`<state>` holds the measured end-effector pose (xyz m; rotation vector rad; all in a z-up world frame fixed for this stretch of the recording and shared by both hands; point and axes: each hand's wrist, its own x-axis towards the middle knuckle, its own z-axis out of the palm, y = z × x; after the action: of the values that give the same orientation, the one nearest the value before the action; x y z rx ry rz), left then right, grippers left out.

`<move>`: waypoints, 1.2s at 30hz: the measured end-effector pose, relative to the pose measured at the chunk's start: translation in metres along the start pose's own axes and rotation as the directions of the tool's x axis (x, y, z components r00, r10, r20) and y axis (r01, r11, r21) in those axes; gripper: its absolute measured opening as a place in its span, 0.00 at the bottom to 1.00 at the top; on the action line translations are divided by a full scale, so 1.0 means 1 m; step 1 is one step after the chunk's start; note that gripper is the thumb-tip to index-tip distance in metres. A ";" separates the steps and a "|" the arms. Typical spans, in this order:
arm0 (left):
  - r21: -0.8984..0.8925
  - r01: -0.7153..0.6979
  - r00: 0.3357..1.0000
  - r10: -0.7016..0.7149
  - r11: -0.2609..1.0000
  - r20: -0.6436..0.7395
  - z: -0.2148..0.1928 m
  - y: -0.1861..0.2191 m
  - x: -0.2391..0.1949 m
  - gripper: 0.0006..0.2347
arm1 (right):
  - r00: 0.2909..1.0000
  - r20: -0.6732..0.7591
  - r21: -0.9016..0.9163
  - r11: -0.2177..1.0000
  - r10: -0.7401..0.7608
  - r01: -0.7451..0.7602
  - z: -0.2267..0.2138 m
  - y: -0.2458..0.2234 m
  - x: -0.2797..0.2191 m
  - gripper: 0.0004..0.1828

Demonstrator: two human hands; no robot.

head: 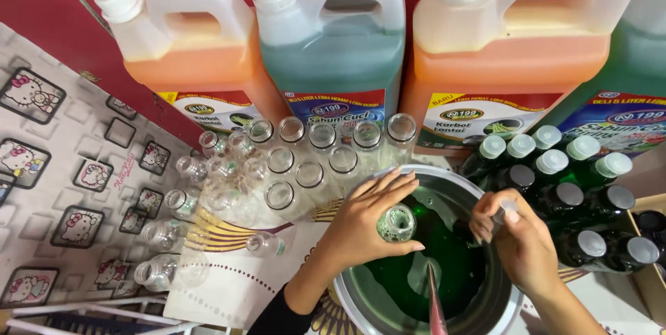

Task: Filling small glass jars with green liquid using a plastic syringe

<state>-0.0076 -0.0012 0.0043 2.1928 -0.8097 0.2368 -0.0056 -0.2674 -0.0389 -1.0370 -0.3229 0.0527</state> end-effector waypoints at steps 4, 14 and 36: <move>-0.038 0.056 0.996 -0.053 0.998 0.075 -0.003 -0.003 0.003 0.36 | 0.999 -0.008 -0.035 0.998 0.045 -0.045 -0.002 0.000 0.004 0.19; -0.028 0.042 0.998 -0.040 0.999 0.053 -0.001 -0.005 0.003 0.35 | 0.991 -0.022 0.090 0.988 0.130 -0.127 -0.022 0.010 -0.001 0.21; -0.002 0.010 0.996 -0.010 1.000 0.090 0.005 -0.007 0.002 0.33 | 0.998 0.066 -0.297 0.955 0.016 0.005 -0.014 0.007 -0.008 0.19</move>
<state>-0.0020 -0.0025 -0.0024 2.2180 -0.8475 0.1332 -0.0081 -0.2769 -0.0537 -1.3374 -0.3977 0.0450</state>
